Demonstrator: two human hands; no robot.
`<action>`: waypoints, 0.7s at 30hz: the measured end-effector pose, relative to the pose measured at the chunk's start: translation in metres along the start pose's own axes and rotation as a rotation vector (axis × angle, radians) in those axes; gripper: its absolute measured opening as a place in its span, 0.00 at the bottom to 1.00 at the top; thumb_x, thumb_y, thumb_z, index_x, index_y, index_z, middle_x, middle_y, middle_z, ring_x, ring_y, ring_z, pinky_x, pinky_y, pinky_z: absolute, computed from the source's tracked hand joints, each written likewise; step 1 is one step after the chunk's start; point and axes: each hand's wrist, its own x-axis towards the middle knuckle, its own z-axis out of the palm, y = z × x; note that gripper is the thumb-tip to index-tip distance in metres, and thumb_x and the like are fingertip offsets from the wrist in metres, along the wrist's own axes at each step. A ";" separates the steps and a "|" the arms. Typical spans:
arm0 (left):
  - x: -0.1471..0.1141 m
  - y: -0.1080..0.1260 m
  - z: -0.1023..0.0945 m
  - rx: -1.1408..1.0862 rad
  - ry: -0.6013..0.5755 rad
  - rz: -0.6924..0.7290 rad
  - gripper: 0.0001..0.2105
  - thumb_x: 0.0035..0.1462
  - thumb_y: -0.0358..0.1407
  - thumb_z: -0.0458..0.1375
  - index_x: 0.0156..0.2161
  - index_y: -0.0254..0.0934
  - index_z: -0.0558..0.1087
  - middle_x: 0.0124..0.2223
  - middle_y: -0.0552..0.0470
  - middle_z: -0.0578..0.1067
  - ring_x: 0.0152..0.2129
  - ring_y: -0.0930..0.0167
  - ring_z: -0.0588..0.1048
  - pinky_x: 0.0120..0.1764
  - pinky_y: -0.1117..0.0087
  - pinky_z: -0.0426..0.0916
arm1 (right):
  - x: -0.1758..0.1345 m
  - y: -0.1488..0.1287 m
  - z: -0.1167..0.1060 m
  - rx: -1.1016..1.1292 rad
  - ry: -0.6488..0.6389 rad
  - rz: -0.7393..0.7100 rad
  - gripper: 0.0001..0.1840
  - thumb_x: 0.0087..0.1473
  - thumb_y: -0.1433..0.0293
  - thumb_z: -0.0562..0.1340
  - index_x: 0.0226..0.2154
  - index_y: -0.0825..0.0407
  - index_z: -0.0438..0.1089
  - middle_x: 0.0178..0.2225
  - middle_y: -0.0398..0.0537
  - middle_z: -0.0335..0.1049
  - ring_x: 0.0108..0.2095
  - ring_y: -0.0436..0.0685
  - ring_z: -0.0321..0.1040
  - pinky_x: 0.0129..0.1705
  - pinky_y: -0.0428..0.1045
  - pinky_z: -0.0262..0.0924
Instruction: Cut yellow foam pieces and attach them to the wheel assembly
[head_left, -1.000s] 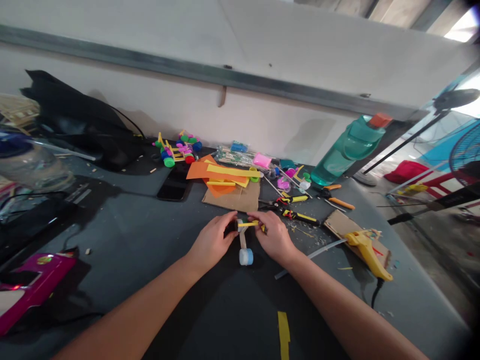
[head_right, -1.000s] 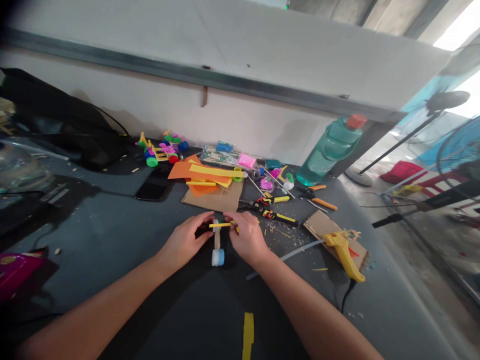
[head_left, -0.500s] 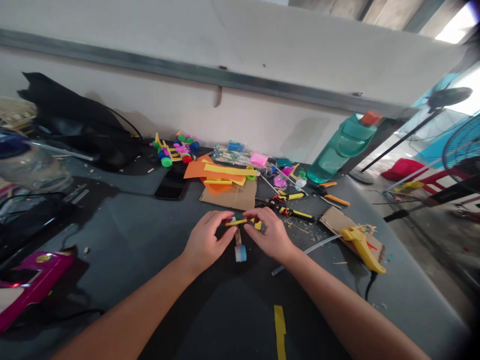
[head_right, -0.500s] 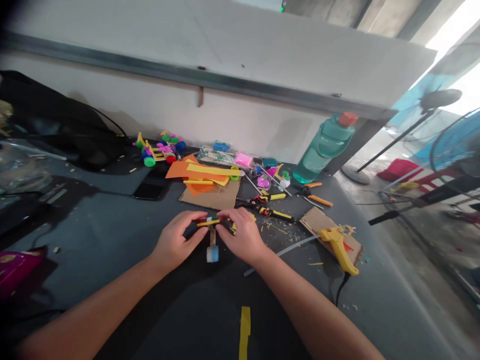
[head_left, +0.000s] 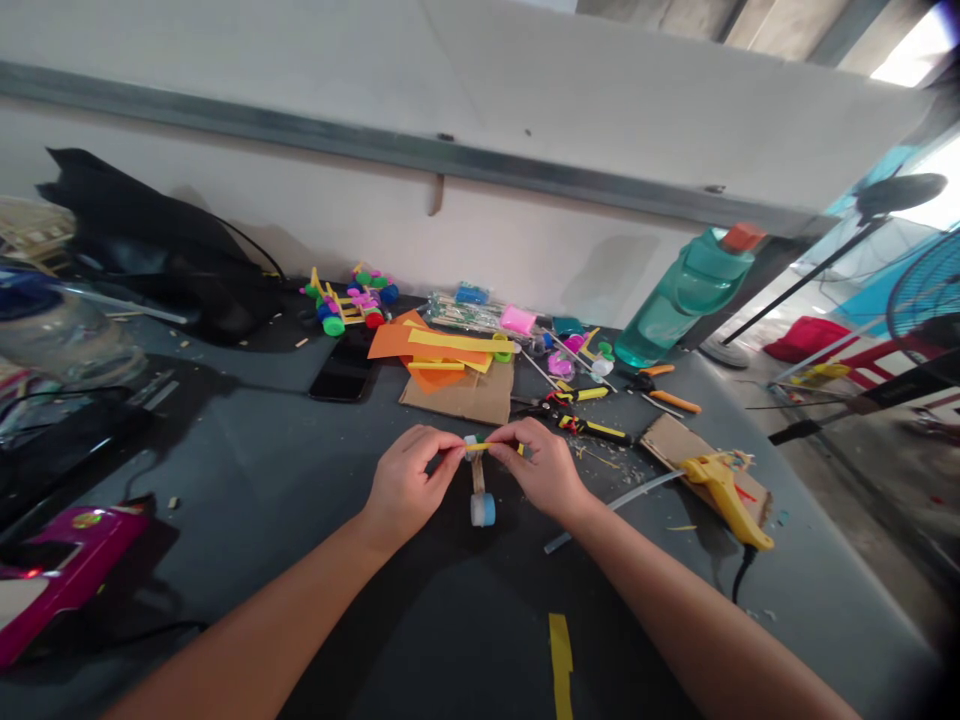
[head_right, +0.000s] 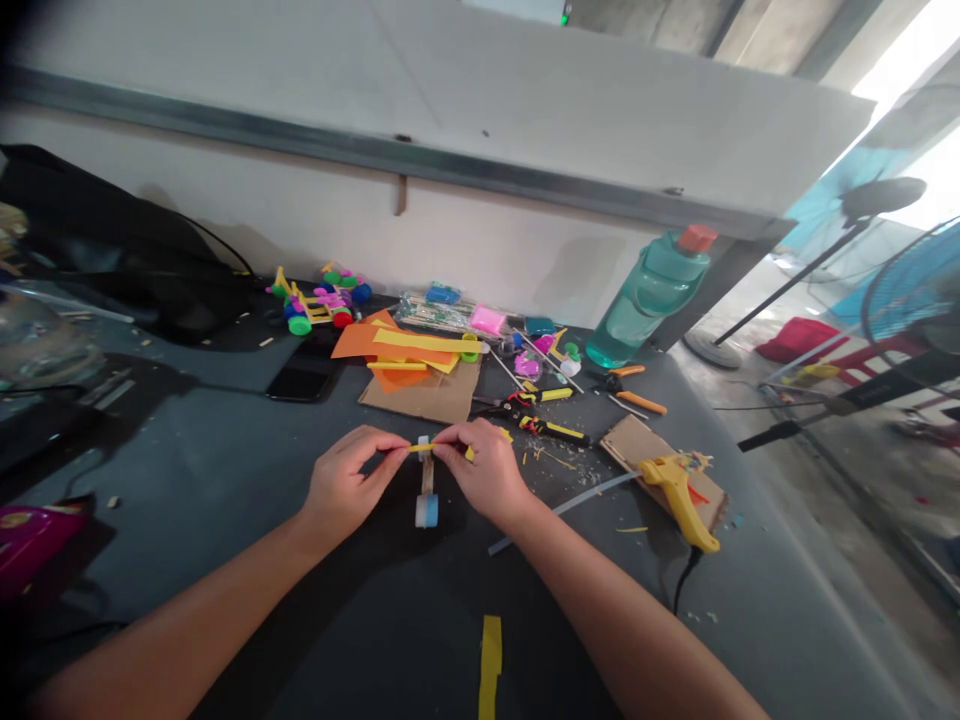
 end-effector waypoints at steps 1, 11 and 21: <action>0.000 0.000 0.000 0.006 0.002 0.001 0.04 0.59 0.32 0.54 0.35 0.38 0.72 0.32 0.52 0.74 0.31 0.71 0.72 0.37 0.69 0.67 | 0.000 0.000 0.000 0.001 0.000 0.003 0.05 0.54 0.69 0.61 0.30 0.49 0.73 0.29 0.45 0.73 0.33 0.55 0.68 0.37 0.49 0.61; 0.001 -0.002 -0.004 0.067 0.088 -0.021 0.03 0.57 0.32 0.55 0.32 0.37 0.70 0.30 0.53 0.72 0.30 0.72 0.71 0.36 0.70 0.66 | -0.016 -0.026 0.000 -0.439 -0.140 0.108 0.17 0.48 0.53 0.62 0.26 0.49 0.63 0.21 0.45 0.66 0.25 0.56 0.65 0.26 0.48 0.52; 0.004 -0.017 -0.008 -0.009 0.157 -0.185 0.07 0.58 0.31 0.51 0.40 0.38 0.70 0.37 0.49 0.74 0.35 0.69 0.72 0.40 0.67 0.68 | -0.004 -0.014 -0.011 -0.514 -0.098 -0.089 0.06 0.52 0.66 0.63 0.30 0.51 0.69 0.30 0.49 0.72 0.34 0.59 0.65 0.36 0.50 0.57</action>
